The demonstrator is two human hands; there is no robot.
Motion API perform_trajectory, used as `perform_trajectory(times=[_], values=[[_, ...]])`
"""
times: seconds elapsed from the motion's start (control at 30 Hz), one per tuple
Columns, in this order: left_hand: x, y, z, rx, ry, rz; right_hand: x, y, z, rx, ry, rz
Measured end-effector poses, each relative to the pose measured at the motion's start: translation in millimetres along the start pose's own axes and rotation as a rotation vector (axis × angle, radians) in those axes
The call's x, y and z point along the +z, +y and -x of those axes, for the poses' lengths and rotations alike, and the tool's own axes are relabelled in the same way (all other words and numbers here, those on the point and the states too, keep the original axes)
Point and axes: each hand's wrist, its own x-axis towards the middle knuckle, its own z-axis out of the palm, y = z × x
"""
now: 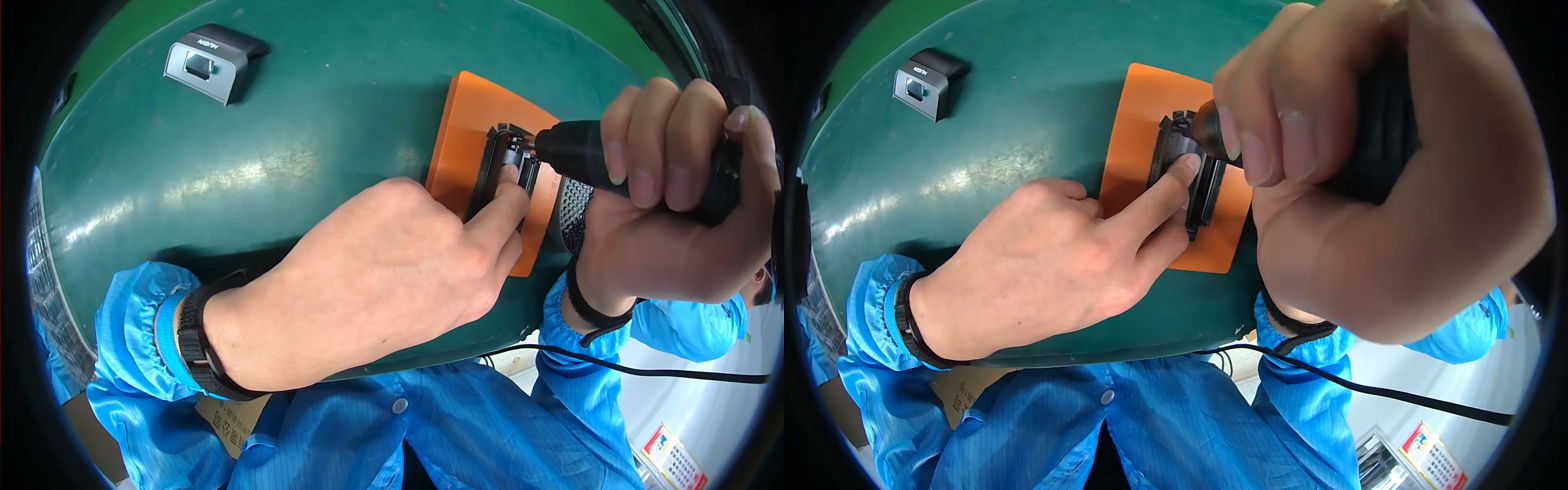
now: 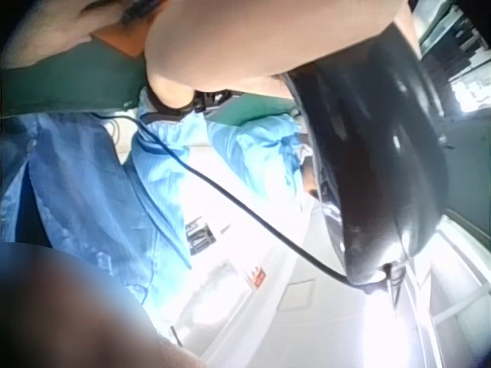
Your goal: Using an electric screwdriver to secure components onto a small housing.
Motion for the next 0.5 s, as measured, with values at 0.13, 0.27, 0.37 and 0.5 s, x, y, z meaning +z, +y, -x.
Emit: perform_trajectory(times=[0.13, 0.27, 0.37, 0.5], values=[[1.1, 0.2, -0.8, -0.009, 0.019, 0.012, 1.7, -1.0, 2.6, -0.003, 0.011, 0.004], [0.1, 0.8, -2.9, 0.007, 0.017, 0.046, 0.1, -4.4, 7.3, -0.043, 0.025, 0.036], [-2.1, 1.8, -3.8, 0.009, 0.005, 0.044, -2.7, -5.9, 6.6, -0.056, 0.020, 0.059], [-2.1, 1.3, -4.7, 0.019, 0.006, 0.054, -5.8, -8.1, 4.5, 0.010, -0.083, -0.019]])
